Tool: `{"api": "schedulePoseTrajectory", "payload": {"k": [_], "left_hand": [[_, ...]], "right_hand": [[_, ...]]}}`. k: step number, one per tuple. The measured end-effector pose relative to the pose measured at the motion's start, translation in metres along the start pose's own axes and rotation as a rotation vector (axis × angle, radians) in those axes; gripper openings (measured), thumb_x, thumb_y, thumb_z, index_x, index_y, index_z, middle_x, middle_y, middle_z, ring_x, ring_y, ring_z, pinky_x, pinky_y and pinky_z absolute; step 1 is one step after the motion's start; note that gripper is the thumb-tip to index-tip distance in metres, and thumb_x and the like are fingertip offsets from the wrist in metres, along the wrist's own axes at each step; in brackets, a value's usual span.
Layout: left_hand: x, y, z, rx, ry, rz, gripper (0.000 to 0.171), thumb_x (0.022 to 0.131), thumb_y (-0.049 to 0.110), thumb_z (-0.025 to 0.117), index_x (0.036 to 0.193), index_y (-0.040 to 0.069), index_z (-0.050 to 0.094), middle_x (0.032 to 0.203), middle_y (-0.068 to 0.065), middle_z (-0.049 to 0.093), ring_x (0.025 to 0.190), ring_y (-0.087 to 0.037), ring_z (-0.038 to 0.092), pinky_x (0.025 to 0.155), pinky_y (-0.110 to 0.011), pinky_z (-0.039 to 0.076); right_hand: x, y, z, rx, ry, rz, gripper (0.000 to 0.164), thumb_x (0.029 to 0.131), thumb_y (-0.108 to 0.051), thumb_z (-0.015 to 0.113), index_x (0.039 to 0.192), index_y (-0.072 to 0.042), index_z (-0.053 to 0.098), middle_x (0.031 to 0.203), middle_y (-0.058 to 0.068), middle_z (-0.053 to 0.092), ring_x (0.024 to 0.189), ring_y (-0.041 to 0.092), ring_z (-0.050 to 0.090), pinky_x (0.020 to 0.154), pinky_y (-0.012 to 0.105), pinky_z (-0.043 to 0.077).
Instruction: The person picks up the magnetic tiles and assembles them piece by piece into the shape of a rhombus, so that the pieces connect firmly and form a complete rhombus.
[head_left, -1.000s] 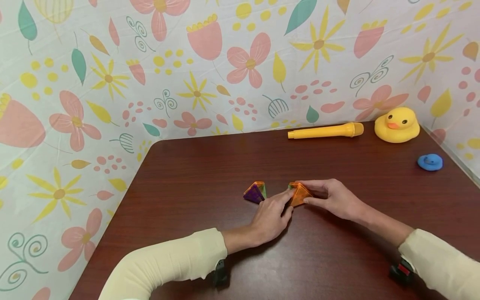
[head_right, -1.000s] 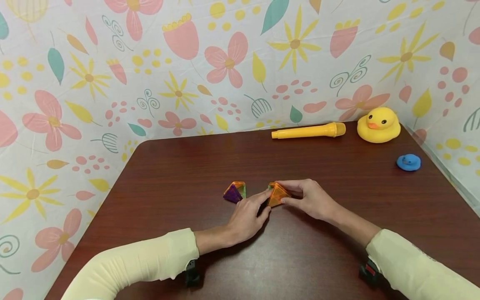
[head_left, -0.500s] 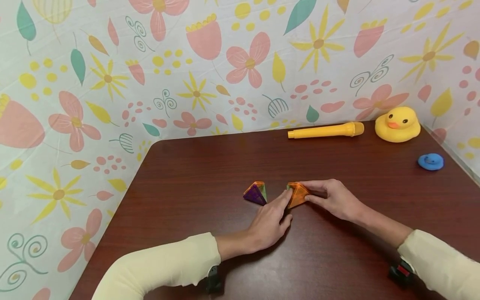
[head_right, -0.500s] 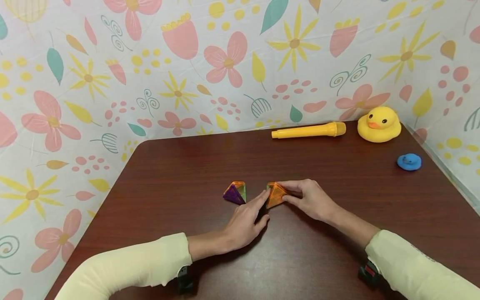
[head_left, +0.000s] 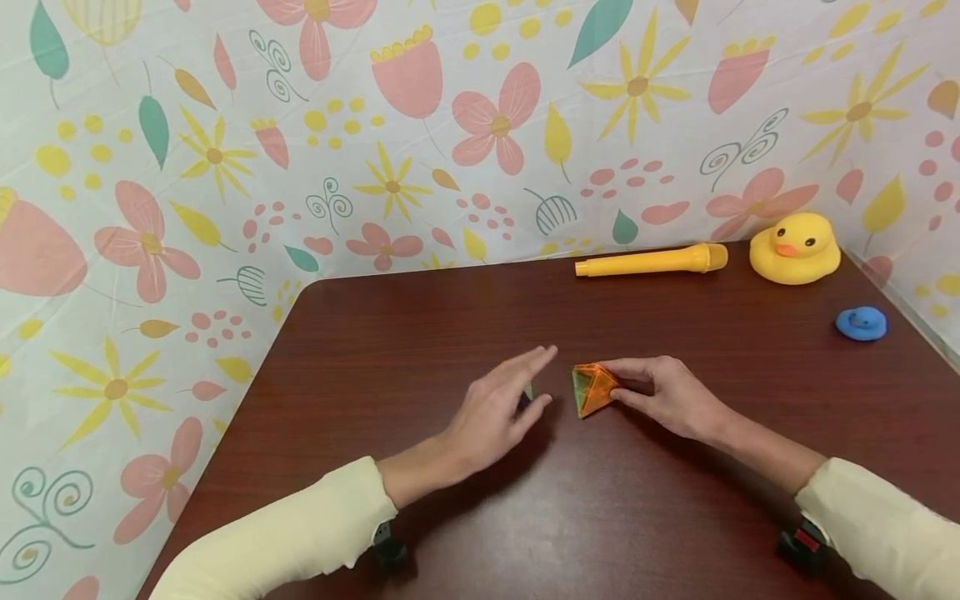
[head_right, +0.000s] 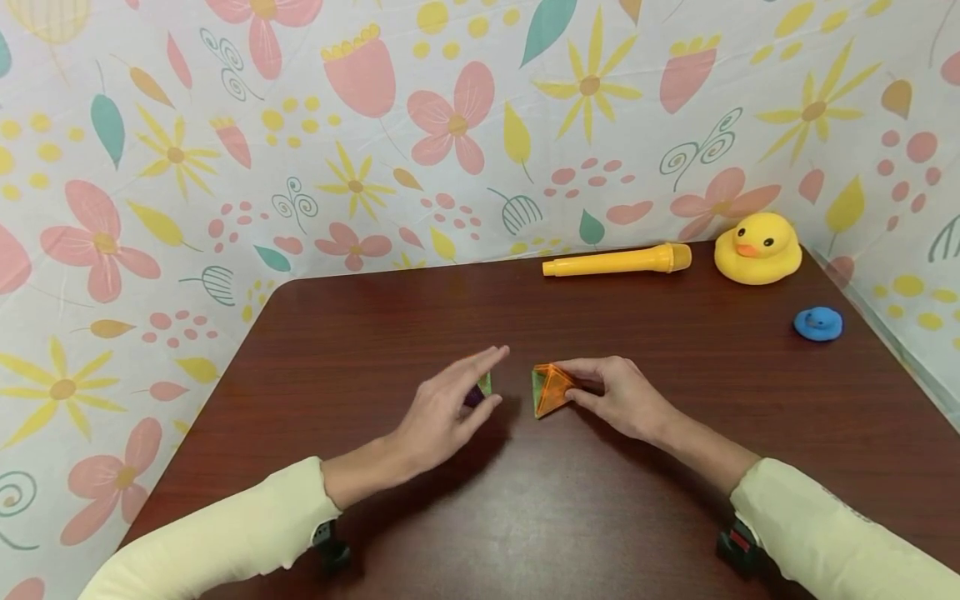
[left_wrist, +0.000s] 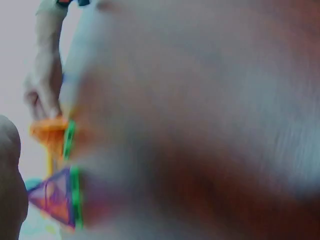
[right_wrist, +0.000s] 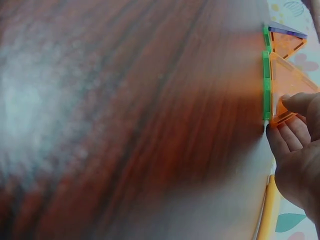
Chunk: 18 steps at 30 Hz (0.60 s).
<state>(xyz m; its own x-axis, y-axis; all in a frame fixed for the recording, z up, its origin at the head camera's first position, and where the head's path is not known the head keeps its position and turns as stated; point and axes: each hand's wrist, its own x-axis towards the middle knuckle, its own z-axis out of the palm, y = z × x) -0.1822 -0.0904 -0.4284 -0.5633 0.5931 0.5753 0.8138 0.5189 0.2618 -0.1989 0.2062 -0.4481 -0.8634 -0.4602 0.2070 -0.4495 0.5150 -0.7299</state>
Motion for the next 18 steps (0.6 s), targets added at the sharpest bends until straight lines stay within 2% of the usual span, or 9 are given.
{"api": "schedulePoseTrajectory", "payload": {"k": [2,5,10,13,18], "left_hand": [[0.001,-0.011,-0.006,-0.005,0.028,0.006,0.07,0.1,0.017,0.078,0.16,0.004,0.045,0.155,-0.014,0.056,0.142,-0.025,0.055,0.112,-0.036,0.048],[-0.001,-0.028,-0.012,-0.039,0.03,-0.043,0.082,0.097,0.02,0.081,0.164,0.004,0.036,0.163,-0.013,0.048,0.148,-0.024,0.048,0.116,-0.041,0.044],[-0.012,-0.052,-0.014,-0.117,-0.035,-0.166,0.098,0.092,0.026,0.087,0.167,0.003,0.028,0.166,-0.014,0.042,0.149,-0.024,0.046,0.116,-0.046,0.044],[-0.02,-0.063,-0.013,-0.159,-0.098,-0.213,0.094,0.091,0.028,0.087,0.166,0.006,0.034,0.163,-0.01,0.048,0.145,-0.022,0.05,0.115,-0.046,0.046],[-0.028,-0.074,-0.009,-0.216,-0.159,-0.236,0.073,0.095,0.026,0.084,0.158,0.008,0.05,0.151,-0.003,0.061,0.135,-0.016,0.059,0.112,-0.042,0.048]], "right_hand": [[0.0,-0.001,-0.001,0.009,-0.003,0.0,0.05,0.091,0.007,0.079,0.14,-0.002,0.069,0.132,0.017,0.072,0.123,0.031,0.068,0.094,0.042,0.058],[0.0,-0.003,-0.001,0.016,0.002,-0.007,0.051,0.092,0.003,0.081,0.14,-0.004,0.069,0.132,0.015,0.072,0.122,0.029,0.068,0.094,0.041,0.058],[0.0,-0.004,-0.001,-0.015,0.042,-0.016,0.046,0.091,-0.003,0.083,0.136,-0.007,0.073,0.126,0.011,0.075,0.116,0.025,0.071,0.09,0.036,0.059],[-0.001,-0.003,-0.002,-0.031,0.064,-0.016,0.045,0.091,-0.002,0.083,0.134,-0.007,0.075,0.122,0.01,0.077,0.11,0.023,0.072,0.087,0.031,0.06],[-0.001,-0.003,-0.003,-0.028,0.083,-0.007,0.042,0.089,-0.001,0.085,0.13,-0.007,0.077,0.118,0.01,0.078,0.105,0.021,0.073,0.084,0.022,0.058]]}}
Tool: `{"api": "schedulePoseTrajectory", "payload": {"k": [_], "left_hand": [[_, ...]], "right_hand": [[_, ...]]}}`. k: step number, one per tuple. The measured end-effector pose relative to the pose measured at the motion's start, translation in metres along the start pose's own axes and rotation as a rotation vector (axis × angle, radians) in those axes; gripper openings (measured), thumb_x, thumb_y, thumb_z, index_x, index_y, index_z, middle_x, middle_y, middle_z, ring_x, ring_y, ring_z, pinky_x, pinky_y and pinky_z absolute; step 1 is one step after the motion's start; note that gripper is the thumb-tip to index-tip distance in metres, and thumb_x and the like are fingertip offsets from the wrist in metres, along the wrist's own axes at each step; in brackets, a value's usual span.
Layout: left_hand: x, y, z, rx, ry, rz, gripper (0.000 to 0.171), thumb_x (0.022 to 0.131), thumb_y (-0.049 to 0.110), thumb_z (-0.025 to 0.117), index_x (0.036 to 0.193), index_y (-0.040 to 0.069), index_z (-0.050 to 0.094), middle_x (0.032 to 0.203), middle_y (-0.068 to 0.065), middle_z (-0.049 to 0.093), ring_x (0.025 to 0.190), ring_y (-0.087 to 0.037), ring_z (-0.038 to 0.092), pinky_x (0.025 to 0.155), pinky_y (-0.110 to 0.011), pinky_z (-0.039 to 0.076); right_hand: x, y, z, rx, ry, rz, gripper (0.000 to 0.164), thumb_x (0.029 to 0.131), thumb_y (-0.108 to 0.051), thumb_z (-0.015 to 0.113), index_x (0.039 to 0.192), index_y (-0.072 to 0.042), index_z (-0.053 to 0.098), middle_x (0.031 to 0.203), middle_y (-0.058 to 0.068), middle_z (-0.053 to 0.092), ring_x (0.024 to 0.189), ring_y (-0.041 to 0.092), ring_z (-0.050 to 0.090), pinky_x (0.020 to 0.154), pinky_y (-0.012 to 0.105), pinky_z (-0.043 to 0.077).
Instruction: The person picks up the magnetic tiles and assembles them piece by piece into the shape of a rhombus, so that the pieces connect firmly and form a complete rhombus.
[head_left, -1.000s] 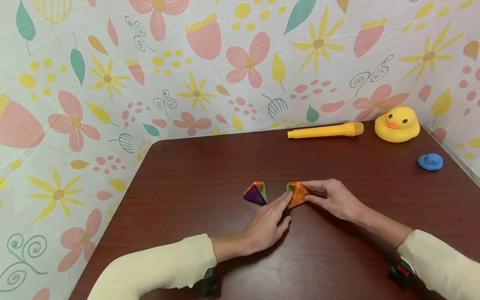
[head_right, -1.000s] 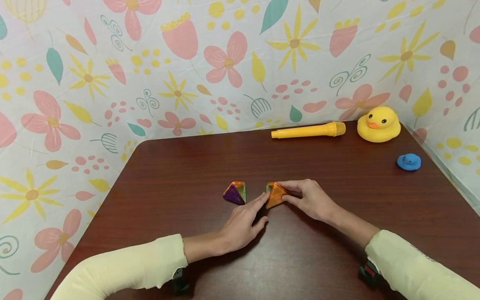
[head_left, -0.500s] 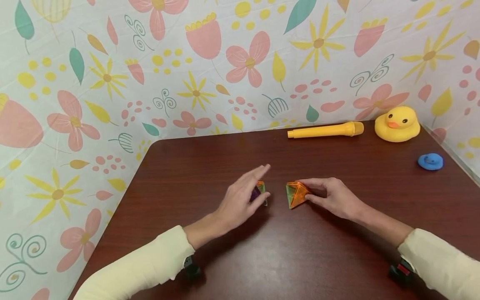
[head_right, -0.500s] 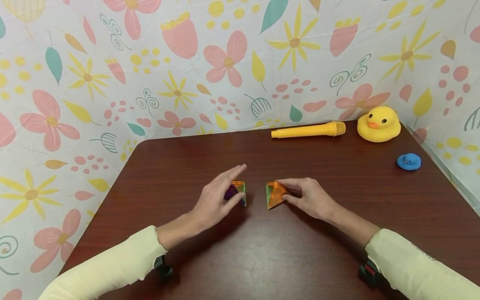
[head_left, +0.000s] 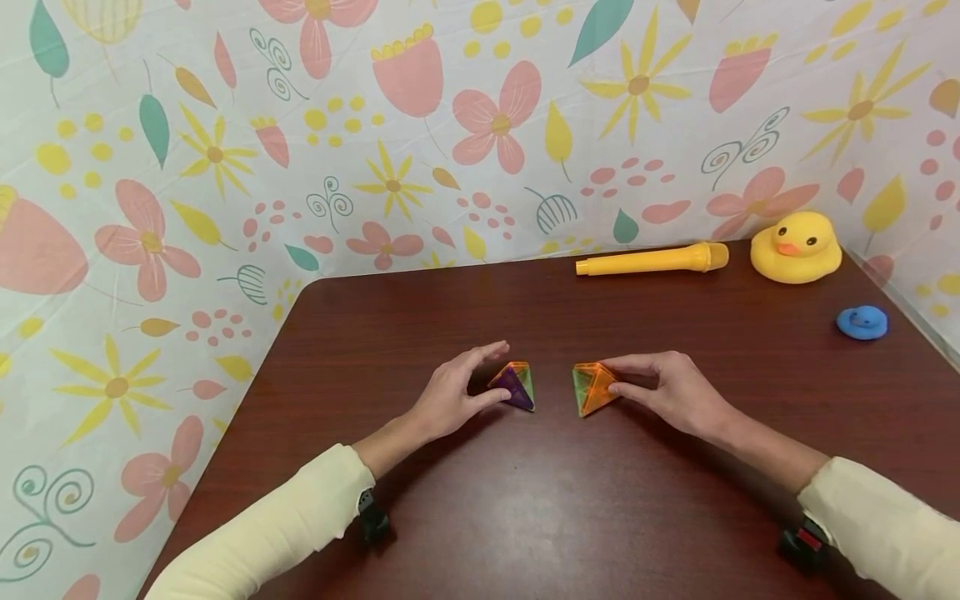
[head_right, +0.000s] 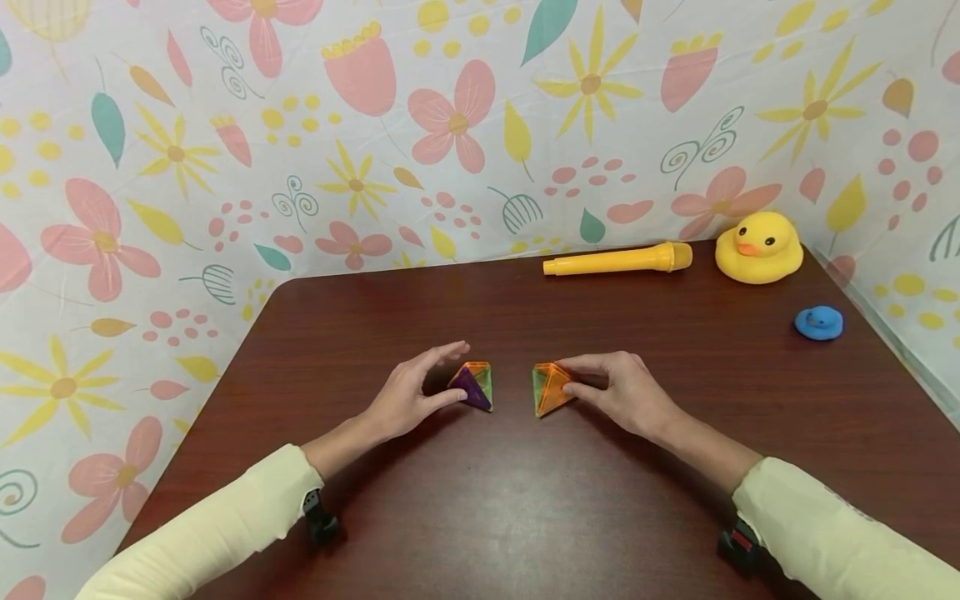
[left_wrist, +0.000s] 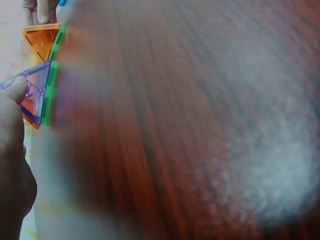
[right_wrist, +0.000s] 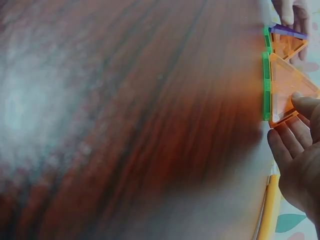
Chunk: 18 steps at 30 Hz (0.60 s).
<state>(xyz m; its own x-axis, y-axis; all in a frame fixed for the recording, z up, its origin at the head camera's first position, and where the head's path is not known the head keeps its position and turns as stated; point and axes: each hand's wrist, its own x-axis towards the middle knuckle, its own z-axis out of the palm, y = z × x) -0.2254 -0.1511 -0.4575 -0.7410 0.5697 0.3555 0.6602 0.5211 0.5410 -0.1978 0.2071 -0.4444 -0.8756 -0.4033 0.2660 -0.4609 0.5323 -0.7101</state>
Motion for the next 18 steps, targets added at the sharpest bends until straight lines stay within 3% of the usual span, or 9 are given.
{"api": "schedulePoseTrajectory", "payload": {"k": [5,10,18], "left_hand": [[-0.0011,-0.0025,0.003,-0.049,-0.013,-0.026,0.061,0.095,0.022,0.083,0.15,0.008,0.059,0.14,-0.001,0.069,0.122,-0.014,0.068,0.103,-0.035,0.054],[-0.0027,-0.0051,0.0059,-0.033,0.01,-0.029,0.055,0.094,0.02,0.084,0.145,0.011,0.065,0.129,-0.003,0.074,0.112,-0.016,0.072,0.098,-0.034,0.057],[-0.005,-0.0073,0.0078,-0.025,0.03,-0.014,0.051,0.093,0.022,0.085,0.14,0.012,0.07,0.123,-0.002,0.078,0.107,-0.015,0.075,0.094,-0.034,0.059]], "right_hand": [[-0.0016,0.0012,-0.0004,0.002,0.015,0.006,0.041,0.087,0.0,0.086,0.126,-0.007,0.079,0.116,0.01,0.079,0.102,0.02,0.073,0.08,0.018,0.057],[-0.0022,0.0039,0.0007,-0.048,0.038,-0.004,0.038,0.085,0.0,0.088,0.122,-0.011,0.081,0.111,0.004,0.08,0.096,0.016,0.073,0.08,0.022,0.058],[-0.0034,0.0047,0.0015,-0.068,0.072,-0.025,0.036,0.083,0.0,0.089,0.116,-0.012,0.083,0.108,0.0,0.08,0.097,0.019,0.075,0.082,0.024,0.059]]}}
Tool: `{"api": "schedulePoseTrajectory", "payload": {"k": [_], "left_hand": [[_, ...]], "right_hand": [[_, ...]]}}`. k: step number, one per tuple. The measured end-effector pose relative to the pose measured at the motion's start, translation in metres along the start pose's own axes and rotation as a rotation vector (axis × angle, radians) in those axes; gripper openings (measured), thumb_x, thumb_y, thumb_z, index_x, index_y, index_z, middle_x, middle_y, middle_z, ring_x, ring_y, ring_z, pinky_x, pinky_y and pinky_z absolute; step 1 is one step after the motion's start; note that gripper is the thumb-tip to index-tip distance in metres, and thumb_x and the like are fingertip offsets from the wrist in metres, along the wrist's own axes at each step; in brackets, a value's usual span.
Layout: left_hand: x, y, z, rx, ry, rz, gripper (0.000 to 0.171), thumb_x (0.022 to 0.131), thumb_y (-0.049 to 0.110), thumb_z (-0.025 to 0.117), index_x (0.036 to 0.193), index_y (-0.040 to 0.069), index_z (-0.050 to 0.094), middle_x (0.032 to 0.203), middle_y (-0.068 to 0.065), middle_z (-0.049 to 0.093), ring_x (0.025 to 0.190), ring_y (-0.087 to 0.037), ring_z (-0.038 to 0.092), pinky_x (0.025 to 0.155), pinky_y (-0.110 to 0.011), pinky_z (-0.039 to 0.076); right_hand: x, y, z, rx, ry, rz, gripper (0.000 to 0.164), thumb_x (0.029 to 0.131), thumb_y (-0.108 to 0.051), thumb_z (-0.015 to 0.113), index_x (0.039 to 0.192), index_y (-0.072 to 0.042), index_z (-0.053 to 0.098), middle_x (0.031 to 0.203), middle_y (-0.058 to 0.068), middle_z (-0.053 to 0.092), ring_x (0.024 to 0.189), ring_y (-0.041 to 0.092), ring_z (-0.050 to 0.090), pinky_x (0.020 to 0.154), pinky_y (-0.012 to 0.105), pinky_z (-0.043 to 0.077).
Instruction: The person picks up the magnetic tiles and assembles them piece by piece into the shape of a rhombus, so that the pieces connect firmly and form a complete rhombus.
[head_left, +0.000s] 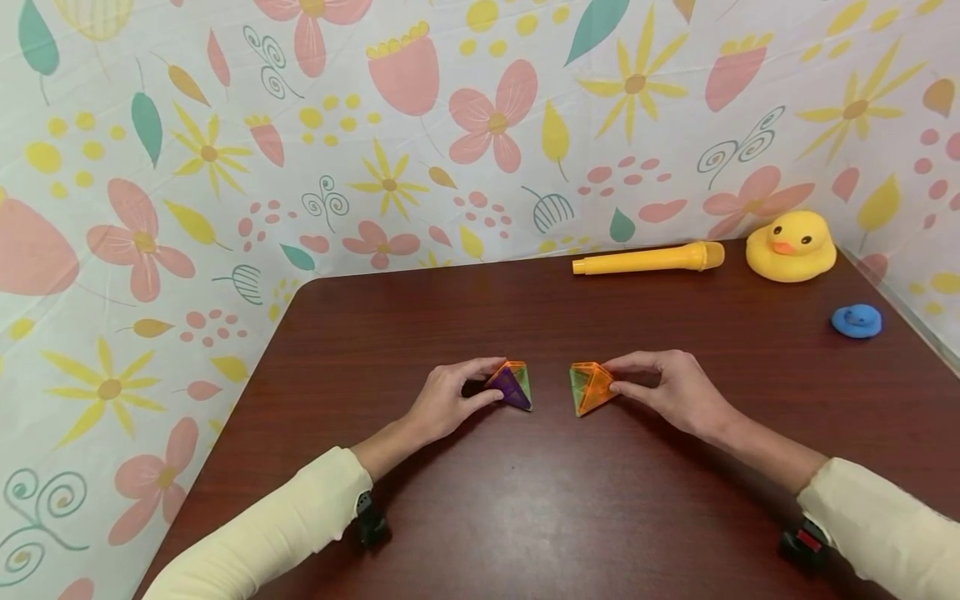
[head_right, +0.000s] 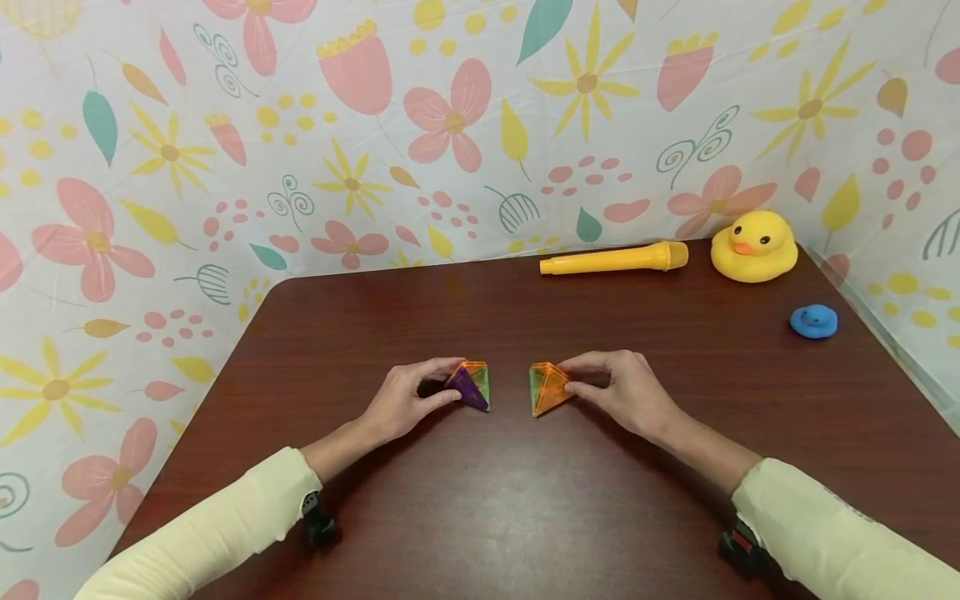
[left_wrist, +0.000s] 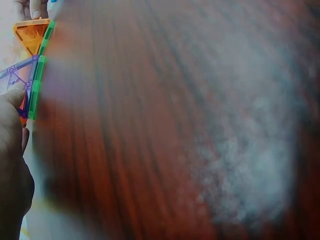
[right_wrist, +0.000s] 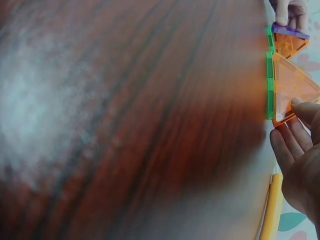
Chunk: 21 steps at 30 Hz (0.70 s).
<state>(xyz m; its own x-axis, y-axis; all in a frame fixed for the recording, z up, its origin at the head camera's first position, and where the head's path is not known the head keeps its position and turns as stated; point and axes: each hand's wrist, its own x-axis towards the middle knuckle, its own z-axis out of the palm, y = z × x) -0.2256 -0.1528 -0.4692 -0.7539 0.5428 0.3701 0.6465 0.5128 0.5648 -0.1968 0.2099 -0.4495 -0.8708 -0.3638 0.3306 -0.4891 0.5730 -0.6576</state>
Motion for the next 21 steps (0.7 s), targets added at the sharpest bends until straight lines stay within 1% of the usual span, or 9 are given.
{"api": "schedulePoseTrajectory", "payload": {"k": [8,15,21], "left_hand": [[0.0003,-0.0014,0.001,0.006,0.003,0.016,0.045,0.091,0.021,0.086,0.133,0.011,0.075,0.119,-0.002,0.079,0.106,-0.011,0.075,0.087,-0.033,0.061],[0.0012,0.0006,0.0028,-0.019,-0.02,0.02,0.044,0.092,0.019,0.085,0.134,0.011,0.075,0.119,-0.002,0.079,0.106,-0.008,0.074,0.088,-0.029,0.06],[0.003,0.0048,0.0052,-0.013,-0.028,0.033,0.045,0.092,0.019,0.085,0.135,0.01,0.074,0.121,-0.004,0.078,0.109,-0.013,0.075,0.09,-0.031,0.06]], "right_hand": [[-0.0004,-0.0001,0.0012,-0.003,0.029,-0.023,0.034,0.082,0.001,0.09,0.112,-0.012,0.084,0.105,0.001,0.081,0.095,0.022,0.075,0.081,0.021,0.058],[0.0001,-0.0021,0.0026,0.017,0.039,-0.048,0.033,0.082,-0.001,0.09,0.113,-0.012,0.084,0.106,0.001,0.081,0.095,0.021,0.075,0.082,0.017,0.056],[0.0015,-0.0037,0.0051,0.034,0.03,-0.047,0.033,0.084,-0.003,0.09,0.114,-0.013,0.084,0.107,0.001,0.081,0.096,0.018,0.075,0.082,0.024,0.059]]}}
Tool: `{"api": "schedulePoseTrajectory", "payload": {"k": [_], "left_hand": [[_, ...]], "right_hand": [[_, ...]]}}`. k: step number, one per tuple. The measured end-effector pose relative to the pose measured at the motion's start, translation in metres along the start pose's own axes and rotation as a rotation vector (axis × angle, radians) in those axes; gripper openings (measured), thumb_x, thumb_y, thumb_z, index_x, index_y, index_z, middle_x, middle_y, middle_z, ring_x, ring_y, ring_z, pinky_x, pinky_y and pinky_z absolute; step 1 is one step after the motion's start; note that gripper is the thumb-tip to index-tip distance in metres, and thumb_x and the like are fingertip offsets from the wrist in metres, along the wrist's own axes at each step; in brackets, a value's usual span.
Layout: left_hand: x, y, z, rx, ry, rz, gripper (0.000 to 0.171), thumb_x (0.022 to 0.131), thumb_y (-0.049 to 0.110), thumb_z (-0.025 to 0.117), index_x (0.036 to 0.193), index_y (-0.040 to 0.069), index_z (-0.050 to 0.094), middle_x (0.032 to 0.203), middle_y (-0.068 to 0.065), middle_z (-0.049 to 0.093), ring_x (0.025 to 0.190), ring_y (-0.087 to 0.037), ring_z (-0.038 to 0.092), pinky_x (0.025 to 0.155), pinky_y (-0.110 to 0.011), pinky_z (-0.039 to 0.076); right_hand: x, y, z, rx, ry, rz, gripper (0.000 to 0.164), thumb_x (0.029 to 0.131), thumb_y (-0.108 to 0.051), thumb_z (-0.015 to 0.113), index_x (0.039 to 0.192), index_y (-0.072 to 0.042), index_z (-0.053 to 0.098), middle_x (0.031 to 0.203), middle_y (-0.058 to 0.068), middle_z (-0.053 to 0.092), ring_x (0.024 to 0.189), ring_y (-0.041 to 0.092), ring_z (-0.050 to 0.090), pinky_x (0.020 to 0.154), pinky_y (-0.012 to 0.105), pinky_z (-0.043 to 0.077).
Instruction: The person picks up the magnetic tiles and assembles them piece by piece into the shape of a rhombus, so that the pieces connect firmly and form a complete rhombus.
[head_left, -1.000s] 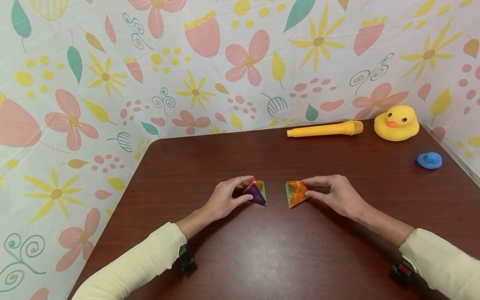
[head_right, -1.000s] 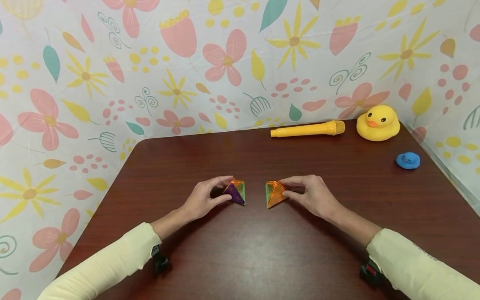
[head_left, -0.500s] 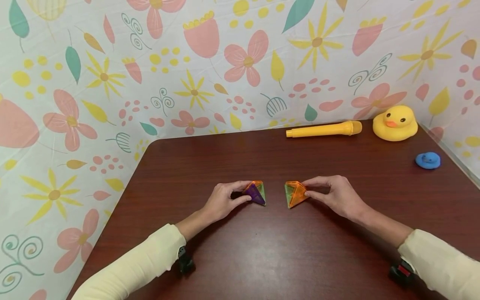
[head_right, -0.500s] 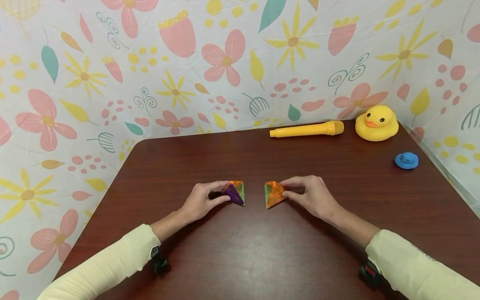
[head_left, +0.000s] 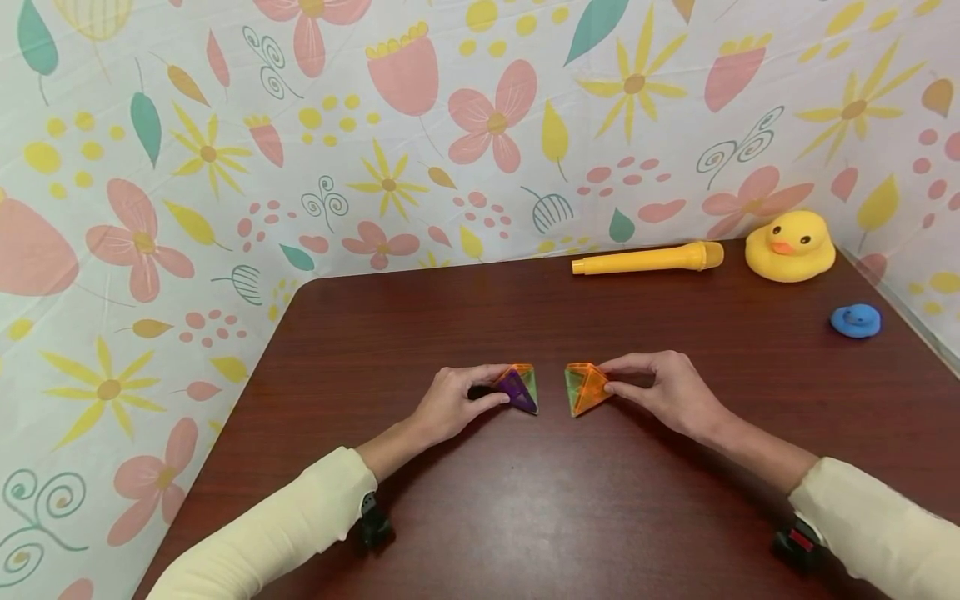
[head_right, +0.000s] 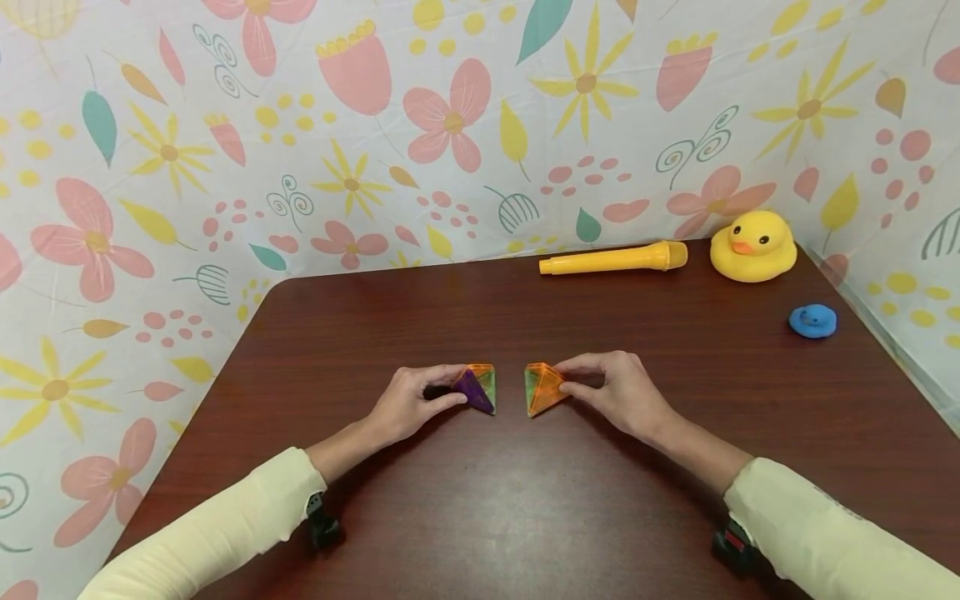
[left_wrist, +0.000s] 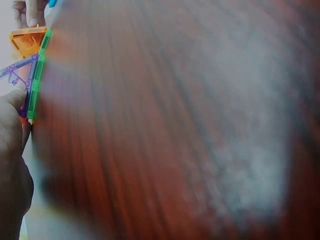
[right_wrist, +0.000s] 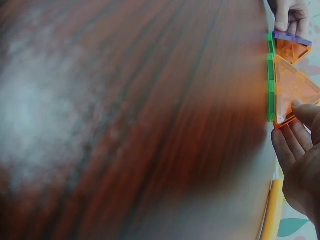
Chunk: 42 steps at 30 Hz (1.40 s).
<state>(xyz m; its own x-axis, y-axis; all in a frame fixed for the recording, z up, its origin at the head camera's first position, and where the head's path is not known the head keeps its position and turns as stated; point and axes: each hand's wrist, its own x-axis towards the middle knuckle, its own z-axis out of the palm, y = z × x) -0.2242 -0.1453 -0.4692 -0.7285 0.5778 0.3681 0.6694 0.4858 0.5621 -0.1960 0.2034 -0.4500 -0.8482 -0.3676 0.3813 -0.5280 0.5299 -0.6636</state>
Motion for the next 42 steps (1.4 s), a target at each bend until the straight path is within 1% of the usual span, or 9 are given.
{"api": "schedulePoseTrajectory", "payload": {"k": [8,15,18,22,28,36,39,42], "left_hand": [[0.003,0.006,0.004,-0.012,-0.018,0.011,0.046,0.093,0.019,0.084,0.137,0.009,0.072,0.124,-0.005,0.077,0.108,-0.015,0.075,0.09,-0.03,0.06],[0.007,0.009,0.009,-0.012,-0.028,0.009,0.047,0.094,0.02,0.084,0.138,0.01,0.072,0.126,-0.004,0.076,0.11,-0.013,0.074,0.092,-0.029,0.059],[0.008,0.01,0.011,-0.007,-0.025,0.015,0.047,0.094,0.02,0.084,0.138,0.01,0.072,0.126,-0.004,0.077,0.109,-0.012,0.075,0.092,-0.029,0.059],[0.011,0.012,0.014,0.002,-0.026,0.031,0.046,0.094,0.022,0.084,0.137,0.011,0.073,0.126,-0.003,0.076,0.107,-0.012,0.075,0.092,-0.029,0.059],[0.011,0.012,0.015,-0.001,-0.035,0.027,0.048,0.095,0.022,0.083,0.14,0.013,0.071,0.129,-0.002,0.075,0.107,-0.01,0.075,0.094,-0.029,0.058],[0.008,0.01,0.015,-0.015,-0.008,0.032,0.049,0.093,0.02,0.085,0.139,0.012,0.071,0.13,-0.004,0.075,0.106,-0.013,0.076,0.095,-0.03,0.058],[0.008,0.01,0.015,-0.008,-0.006,0.032,0.046,0.094,0.021,0.084,0.138,0.012,0.073,0.129,-0.003,0.075,0.107,-0.013,0.075,0.094,-0.029,0.058],[0.009,0.011,0.015,0.005,-0.008,0.033,0.042,0.096,0.023,0.082,0.136,0.014,0.074,0.128,0.0,0.076,0.109,-0.012,0.074,0.094,-0.029,0.058]], "right_hand": [[0.002,-0.001,0.004,-0.011,-0.01,0.017,0.032,0.085,-0.003,0.089,0.115,-0.012,0.083,0.108,0.002,0.08,0.099,0.017,0.075,0.084,0.031,0.06],[0.005,-0.003,0.006,0.001,-0.026,0.032,0.031,0.086,-0.004,0.088,0.115,-0.012,0.083,0.109,0.002,0.08,0.1,0.02,0.075,0.086,0.043,0.061],[0.005,-0.004,0.007,0.001,-0.03,0.033,0.031,0.086,-0.004,0.088,0.116,-0.012,0.083,0.109,0.002,0.08,0.101,0.02,0.075,0.087,0.045,0.061],[0.006,-0.004,0.009,-0.003,-0.031,0.029,0.029,0.087,-0.006,0.088,0.116,-0.013,0.083,0.109,0.001,0.081,0.102,0.019,0.075,0.087,0.045,0.06],[0.007,-0.006,0.011,-0.012,-0.036,0.031,0.03,0.087,-0.006,0.088,0.116,-0.014,0.083,0.109,0.001,0.081,0.103,0.019,0.075,0.088,0.045,0.06],[0.006,-0.005,0.011,-0.01,-0.038,0.033,0.03,0.087,-0.007,0.088,0.116,-0.013,0.084,0.109,0.002,0.081,0.103,0.02,0.076,0.087,0.046,0.061],[0.006,-0.005,0.012,-0.011,-0.034,0.028,0.029,0.088,-0.007,0.088,0.116,-0.013,0.084,0.109,0.002,0.081,0.103,0.02,0.076,0.086,0.044,0.061],[0.005,-0.005,0.012,-0.016,-0.025,0.031,0.029,0.088,-0.007,0.087,0.116,-0.013,0.084,0.108,0.002,0.081,0.103,0.018,0.076,0.084,0.039,0.061]]}}
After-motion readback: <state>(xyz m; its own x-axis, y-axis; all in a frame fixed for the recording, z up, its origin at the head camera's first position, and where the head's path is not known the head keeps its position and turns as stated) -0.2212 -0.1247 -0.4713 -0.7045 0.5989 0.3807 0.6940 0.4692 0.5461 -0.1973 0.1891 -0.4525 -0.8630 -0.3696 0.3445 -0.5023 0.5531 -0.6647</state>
